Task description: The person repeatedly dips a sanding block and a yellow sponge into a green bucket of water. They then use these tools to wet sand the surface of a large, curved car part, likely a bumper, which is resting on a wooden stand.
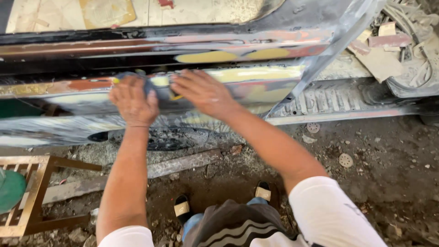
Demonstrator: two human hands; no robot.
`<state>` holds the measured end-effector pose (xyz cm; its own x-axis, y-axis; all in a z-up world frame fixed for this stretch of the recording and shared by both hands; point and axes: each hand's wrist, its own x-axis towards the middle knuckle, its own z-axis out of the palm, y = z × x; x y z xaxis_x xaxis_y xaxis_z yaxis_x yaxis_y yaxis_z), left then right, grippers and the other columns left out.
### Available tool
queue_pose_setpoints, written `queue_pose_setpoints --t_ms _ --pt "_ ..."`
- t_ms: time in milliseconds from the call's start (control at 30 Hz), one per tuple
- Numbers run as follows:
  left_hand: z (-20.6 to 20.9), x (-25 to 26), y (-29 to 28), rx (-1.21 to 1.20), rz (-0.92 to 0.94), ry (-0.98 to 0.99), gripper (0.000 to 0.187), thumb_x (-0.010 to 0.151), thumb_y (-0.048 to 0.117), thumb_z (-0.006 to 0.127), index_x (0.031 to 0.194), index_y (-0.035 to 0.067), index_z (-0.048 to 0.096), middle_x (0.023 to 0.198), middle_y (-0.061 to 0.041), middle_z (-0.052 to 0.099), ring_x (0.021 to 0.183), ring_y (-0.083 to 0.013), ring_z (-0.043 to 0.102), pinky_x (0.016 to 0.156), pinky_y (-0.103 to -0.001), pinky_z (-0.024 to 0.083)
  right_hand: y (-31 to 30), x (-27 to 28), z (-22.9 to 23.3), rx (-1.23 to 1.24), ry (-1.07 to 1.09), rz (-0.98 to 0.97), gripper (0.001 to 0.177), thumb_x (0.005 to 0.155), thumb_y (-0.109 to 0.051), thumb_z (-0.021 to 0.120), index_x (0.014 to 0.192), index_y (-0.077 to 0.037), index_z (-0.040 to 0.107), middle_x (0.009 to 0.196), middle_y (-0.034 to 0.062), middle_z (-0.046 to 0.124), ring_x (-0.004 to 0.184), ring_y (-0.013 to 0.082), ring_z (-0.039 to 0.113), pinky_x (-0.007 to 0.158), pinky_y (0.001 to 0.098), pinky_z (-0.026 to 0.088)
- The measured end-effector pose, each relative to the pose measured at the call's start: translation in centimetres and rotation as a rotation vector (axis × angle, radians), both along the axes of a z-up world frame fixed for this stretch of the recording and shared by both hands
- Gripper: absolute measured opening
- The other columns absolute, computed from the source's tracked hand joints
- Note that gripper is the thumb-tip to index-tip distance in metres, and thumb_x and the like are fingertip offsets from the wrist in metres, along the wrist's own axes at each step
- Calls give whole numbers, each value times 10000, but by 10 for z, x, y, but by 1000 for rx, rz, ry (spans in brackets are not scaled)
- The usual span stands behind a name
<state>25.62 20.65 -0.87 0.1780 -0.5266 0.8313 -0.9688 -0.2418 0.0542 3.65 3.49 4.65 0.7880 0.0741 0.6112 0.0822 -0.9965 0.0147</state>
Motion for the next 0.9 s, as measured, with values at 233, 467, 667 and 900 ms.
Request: queue_pose_setpoints --t_ms 233,467,667,900 --pt "11 27 20 -119 100 63 430 1092 384 491 1277 15 614 1312 -177 584 1181 -380 513 1050 -531 334 -67 -139 4 -111 -108 -283 346 893 -23 738 1234 -66 699 1321 129 704 1269 315 627 1129 453 493" --pt "11 28 17 -181 91 87 428 1054 388 478 1234 31 630 1272 -163 586 1147 -366 519 1023 -531 340 3 0 1 -178 -42 -95 503 818 36 683 1315 -43 678 1386 112 655 1298 289 605 1165 433 471" --pt "9 47 36 -80 8 46 438 1045 415 536 1269 54 640 1315 -138 602 1193 -351 542 1039 -514 346 57 84 8 -40 -75 21 498 874 -21 691 1361 -121 658 1475 69 590 1358 274 563 1174 440 451" --pt "16 60 40 -34 -109 18 411 991 405 592 1225 75 663 1271 -114 614 1148 -334 549 1024 -505 340 -30 -105 3 -107 -167 -472 282 938 -18 764 1205 -100 722 1351 118 676 1276 333 648 1103 441 553"
